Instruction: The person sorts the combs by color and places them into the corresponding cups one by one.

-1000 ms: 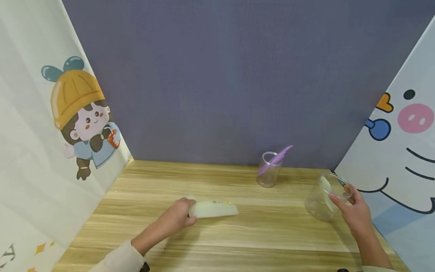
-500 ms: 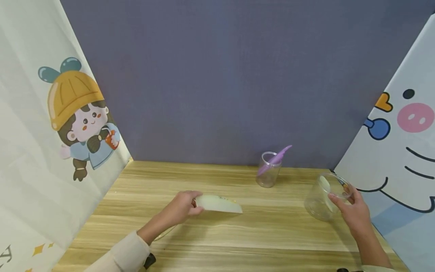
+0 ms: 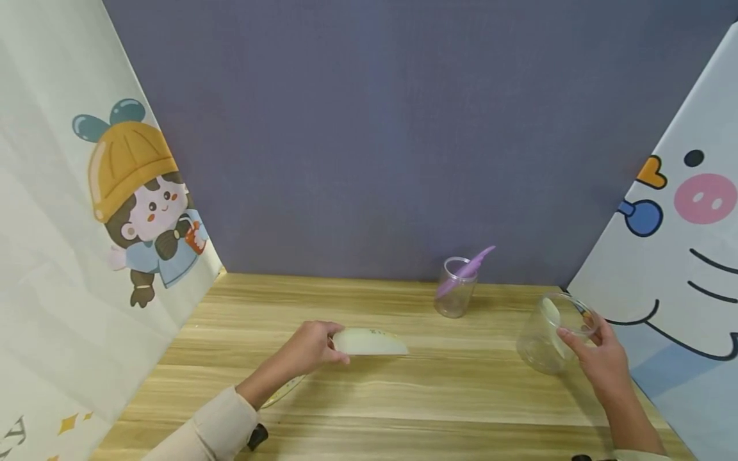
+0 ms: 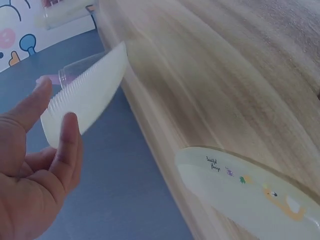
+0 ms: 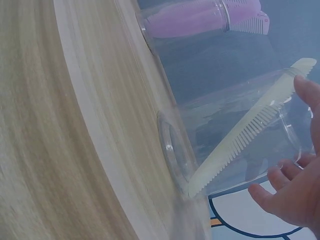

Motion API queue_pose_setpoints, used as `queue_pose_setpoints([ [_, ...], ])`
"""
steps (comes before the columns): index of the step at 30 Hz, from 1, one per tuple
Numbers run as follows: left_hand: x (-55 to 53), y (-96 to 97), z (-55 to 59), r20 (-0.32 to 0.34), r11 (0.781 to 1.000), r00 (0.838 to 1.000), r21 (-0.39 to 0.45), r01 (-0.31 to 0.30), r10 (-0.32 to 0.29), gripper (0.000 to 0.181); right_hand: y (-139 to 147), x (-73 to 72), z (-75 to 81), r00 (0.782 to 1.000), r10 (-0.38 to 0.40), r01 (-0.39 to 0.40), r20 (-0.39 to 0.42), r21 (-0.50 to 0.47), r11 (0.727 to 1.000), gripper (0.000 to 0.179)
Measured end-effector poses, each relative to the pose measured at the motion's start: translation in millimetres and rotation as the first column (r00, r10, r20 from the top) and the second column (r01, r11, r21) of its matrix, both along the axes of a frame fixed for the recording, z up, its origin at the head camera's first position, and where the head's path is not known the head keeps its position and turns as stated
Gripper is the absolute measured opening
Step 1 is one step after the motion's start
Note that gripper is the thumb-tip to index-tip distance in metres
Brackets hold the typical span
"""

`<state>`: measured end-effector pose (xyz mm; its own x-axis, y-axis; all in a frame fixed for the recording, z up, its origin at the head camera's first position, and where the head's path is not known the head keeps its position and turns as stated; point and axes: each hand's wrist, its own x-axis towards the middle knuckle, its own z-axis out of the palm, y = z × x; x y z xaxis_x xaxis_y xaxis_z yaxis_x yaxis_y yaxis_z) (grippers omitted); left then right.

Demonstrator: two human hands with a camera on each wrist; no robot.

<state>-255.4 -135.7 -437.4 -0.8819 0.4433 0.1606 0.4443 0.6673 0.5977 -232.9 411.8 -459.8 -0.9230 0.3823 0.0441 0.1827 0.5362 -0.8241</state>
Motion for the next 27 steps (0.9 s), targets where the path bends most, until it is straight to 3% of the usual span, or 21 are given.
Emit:
queue_pose_setpoints([
  [11, -1.7, 3.5, -1.6, -0.04, 0.99, 0.994, 0.104, -0.094, 0.098, 0.053, -0.7, 3.0, 0.8, 1.0, 0.009, -0.009, -0.003, -0.01, 1.0, 0.095],
  [21, -8.8, 11.2, 4.5, -0.037, 0.983, 0.997, 0.172, -0.065, 0.072, 0.052, -0.6, 2.8, 1.7, 1.0, 0.012, -0.012, -0.004, -0.008, 1.0, 0.095],
  [27, -14.5, 19.3, 12.9, 0.014, 0.981, 0.999, 0.187, -0.049, 0.047, 0.053, -0.9, 2.7, 1.0, 1.0, 0.002, -0.003, -0.017, -0.031, 1.0, 0.096],
])
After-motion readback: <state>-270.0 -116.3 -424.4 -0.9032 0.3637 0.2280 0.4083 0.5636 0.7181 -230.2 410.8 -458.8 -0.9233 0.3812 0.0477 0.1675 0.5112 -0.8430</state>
